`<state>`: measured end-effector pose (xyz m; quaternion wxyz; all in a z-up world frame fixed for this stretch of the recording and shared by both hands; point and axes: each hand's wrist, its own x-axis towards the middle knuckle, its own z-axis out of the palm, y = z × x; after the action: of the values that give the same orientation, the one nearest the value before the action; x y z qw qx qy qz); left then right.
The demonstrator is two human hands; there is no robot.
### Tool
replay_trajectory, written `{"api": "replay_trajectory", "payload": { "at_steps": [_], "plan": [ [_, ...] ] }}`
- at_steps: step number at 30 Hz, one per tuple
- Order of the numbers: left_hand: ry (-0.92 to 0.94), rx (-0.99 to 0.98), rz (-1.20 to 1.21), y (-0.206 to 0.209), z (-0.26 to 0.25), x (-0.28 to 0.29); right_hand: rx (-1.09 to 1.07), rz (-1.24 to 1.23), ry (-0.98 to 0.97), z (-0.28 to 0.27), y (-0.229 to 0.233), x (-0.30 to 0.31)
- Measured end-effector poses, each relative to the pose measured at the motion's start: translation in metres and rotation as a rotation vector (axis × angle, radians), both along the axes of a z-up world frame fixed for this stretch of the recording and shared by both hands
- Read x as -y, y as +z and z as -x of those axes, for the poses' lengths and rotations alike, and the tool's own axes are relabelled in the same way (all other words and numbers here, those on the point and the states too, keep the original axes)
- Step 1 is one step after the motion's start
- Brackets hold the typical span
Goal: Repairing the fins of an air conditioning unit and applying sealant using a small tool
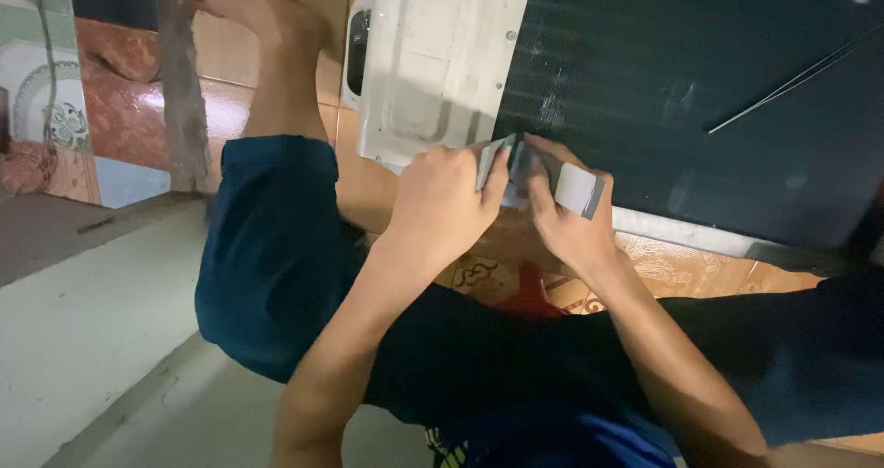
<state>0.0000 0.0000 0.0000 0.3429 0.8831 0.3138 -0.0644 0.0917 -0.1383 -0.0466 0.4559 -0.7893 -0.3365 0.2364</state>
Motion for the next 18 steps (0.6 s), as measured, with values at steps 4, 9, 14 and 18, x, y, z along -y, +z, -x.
{"api": "replay_trajectory", "payload": {
  "at_steps": [4, 9, 14, 18],
  "plan": [
    [-0.015, -0.004, 0.020, -0.004, -0.004, 0.004, 0.015, 0.014, -0.006, 0.001, 0.002, 0.000],
    [-0.012, -0.044, 0.017, -0.007, -0.005, 0.005, -0.024, 0.016, -0.039, 0.003, 0.008, -0.002],
    [0.003, -0.087, 0.040, -0.007, -0.010, 0.006, -0.083, 0.028, -0.046, -0.001, 0.009, -0.002],
    [0.000, -0.107, 0.048, -0.005, -0.008, 0.008, -0.090, 0.030, -0.052, 0.001, 0.009, -0.001]
  ]
}}
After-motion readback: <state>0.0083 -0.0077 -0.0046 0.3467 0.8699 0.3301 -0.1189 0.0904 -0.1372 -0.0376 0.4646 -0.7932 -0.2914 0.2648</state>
